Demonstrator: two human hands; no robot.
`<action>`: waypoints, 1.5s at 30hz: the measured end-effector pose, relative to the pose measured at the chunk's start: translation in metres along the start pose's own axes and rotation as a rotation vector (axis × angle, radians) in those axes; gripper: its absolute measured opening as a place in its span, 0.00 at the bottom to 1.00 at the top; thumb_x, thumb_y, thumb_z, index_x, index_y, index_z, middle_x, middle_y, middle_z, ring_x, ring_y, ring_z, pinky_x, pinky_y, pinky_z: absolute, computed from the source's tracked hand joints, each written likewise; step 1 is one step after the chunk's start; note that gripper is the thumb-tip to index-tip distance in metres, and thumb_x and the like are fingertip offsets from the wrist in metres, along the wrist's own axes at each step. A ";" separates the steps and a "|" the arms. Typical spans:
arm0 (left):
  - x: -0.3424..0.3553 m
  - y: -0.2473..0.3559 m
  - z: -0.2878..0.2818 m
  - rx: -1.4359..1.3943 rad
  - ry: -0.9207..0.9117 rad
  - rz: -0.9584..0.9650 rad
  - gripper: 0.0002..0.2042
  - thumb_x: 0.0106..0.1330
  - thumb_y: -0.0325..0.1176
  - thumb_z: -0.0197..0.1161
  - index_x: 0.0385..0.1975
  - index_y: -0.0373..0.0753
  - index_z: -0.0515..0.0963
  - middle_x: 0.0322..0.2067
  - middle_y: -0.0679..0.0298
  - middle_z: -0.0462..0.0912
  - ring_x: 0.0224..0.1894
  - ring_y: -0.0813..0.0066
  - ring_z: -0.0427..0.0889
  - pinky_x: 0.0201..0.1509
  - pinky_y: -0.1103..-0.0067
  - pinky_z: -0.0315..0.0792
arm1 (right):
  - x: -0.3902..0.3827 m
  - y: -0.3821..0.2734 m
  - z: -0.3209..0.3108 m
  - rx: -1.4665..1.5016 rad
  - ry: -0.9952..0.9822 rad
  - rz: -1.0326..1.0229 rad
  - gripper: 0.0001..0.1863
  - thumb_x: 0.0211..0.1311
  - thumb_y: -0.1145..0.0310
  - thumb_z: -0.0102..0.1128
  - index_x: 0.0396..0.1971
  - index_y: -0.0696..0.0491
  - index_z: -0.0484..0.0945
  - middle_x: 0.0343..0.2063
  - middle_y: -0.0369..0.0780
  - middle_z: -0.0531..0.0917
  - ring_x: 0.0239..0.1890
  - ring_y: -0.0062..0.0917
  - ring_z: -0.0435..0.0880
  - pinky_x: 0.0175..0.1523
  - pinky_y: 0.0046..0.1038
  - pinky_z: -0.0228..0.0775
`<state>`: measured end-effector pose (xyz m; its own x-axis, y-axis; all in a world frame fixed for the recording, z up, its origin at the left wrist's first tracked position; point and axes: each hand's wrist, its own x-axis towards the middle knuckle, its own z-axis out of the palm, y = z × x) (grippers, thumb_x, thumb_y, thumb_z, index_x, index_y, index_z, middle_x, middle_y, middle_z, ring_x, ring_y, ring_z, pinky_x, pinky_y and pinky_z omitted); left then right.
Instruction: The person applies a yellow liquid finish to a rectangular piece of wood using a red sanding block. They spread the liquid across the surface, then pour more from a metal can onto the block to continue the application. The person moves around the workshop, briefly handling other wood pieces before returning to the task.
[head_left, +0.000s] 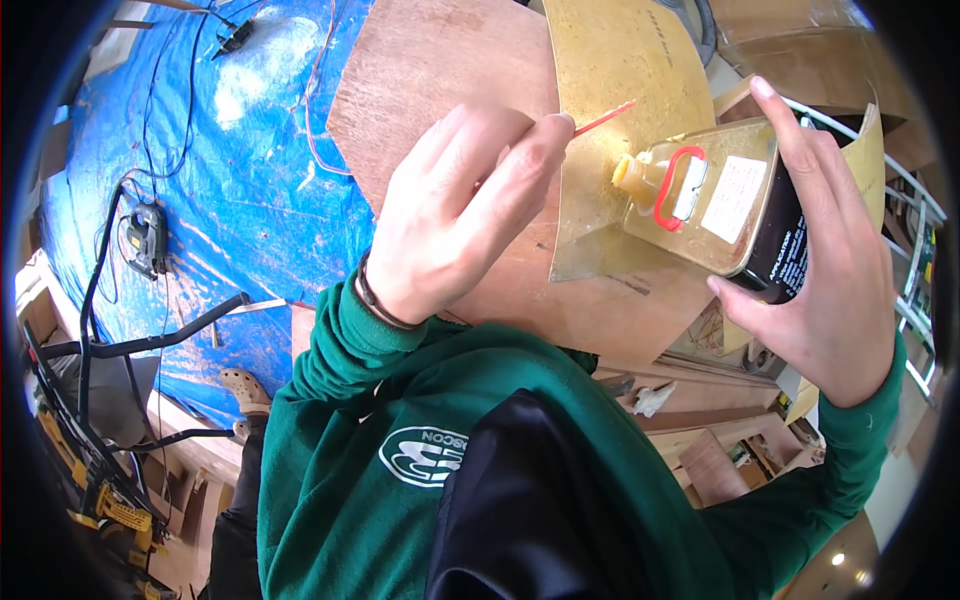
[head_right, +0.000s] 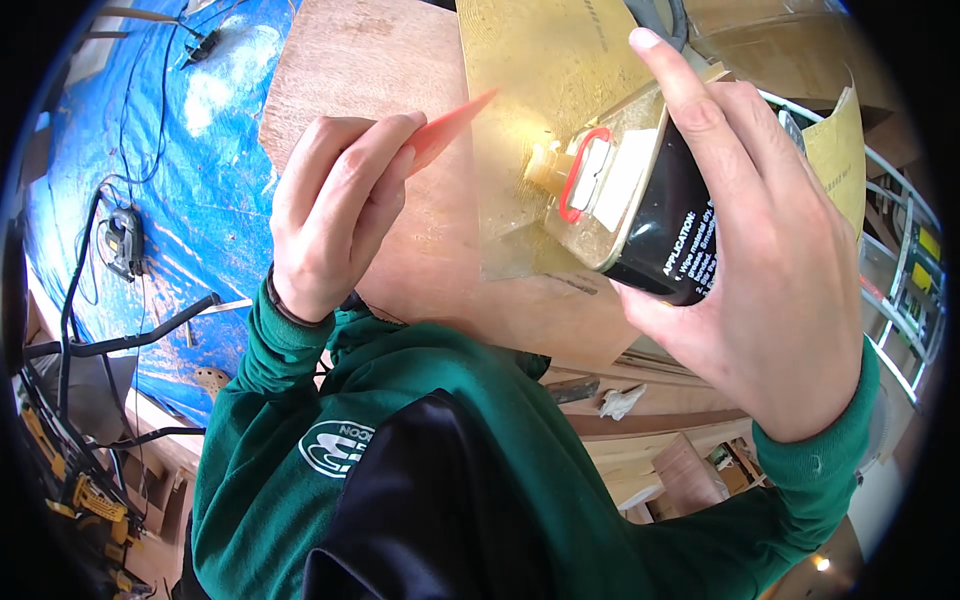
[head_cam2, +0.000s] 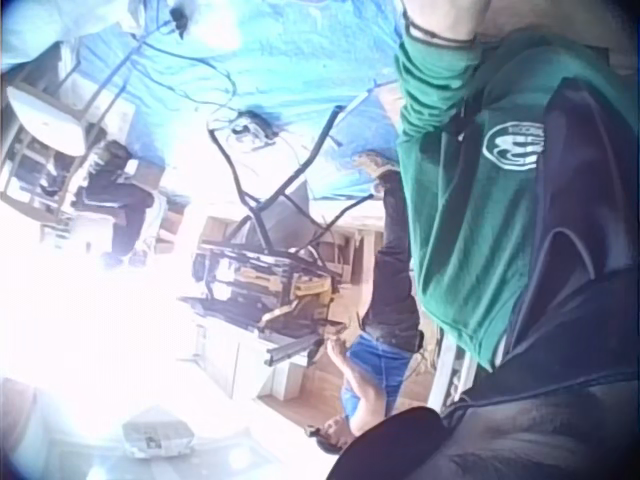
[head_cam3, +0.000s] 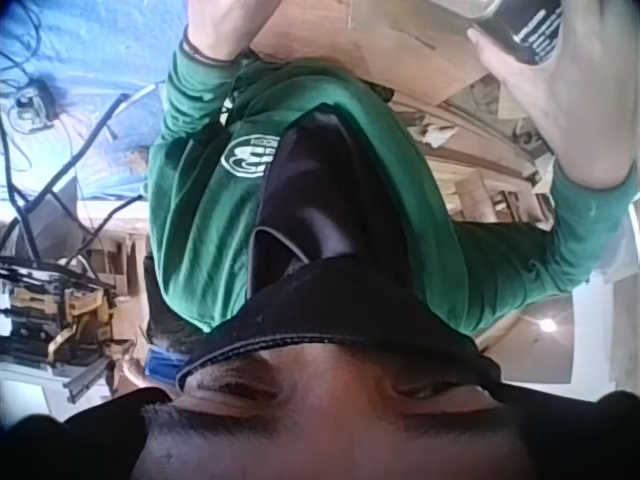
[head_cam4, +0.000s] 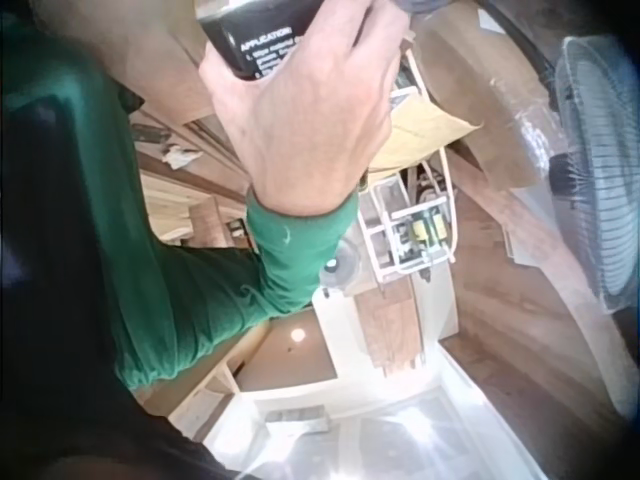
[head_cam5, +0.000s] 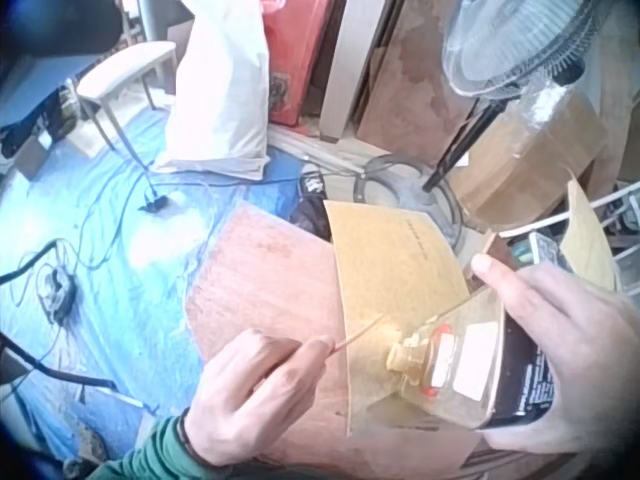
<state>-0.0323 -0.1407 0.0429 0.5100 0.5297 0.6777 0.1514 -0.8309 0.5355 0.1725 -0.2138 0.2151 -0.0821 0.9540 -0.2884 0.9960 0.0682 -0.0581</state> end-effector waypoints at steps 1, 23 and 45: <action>0.000 -0.001 0.001 -0.005 -0.014 0.003 0.23 0.44 0.19 0.65 0.45 0.33 0.75 0.29 0.61 0.69 0.28 0.67 0.73 0.31 0.75 0.71 | 0.001 -0.001 -0.001 -0.010 -0.007 0.001 0.55 0.26 0.78 0.71 0.65 0.51 0.59 0.45 0.45 0.74 0.44 0.41 0.77 0.47 0.33 0.73; 0.005 -0.004 0.018 0.007 -0.054 0.028 0.17 0.45 0.24 0.59 0.40 0.35 0.75 0.32 0.63 0.71 0.29 0.69 0.71 0.31 0.77 0.72 | -0.005 0.002 -0.006 0.070 0.007 0.028 0.55 0.25 0.77 0.71 0.65 0.54 0.59 0.53 0.45 0.72 0.52 0.41 0.75 0.56 0.34 0.68; 0.035 0.018 0.009 -0.217 -0.304 -0.035 0.14 0.46 0.18 0.58 0.35 0.35 0.77 0.28 0.60 0.75 0.29 0.61 0.73 0.34 0.74 0.69 | -0.076 0.043 0.011 0.276 0.295 0.146 0.53 0.35 0.69 0.68 0.67 0.59 0.53 0.59 0.45 0.68 0.58 0.31 0.71 0.64 0.30 0.63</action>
<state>-0.0041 -0.1387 0.0715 0.7407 0.4550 0.4943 0.0064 -0.7405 0.6720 0.2209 -0.2867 0.2246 0.1126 0.9932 -0.0287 0.9463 -0.1160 -0.3018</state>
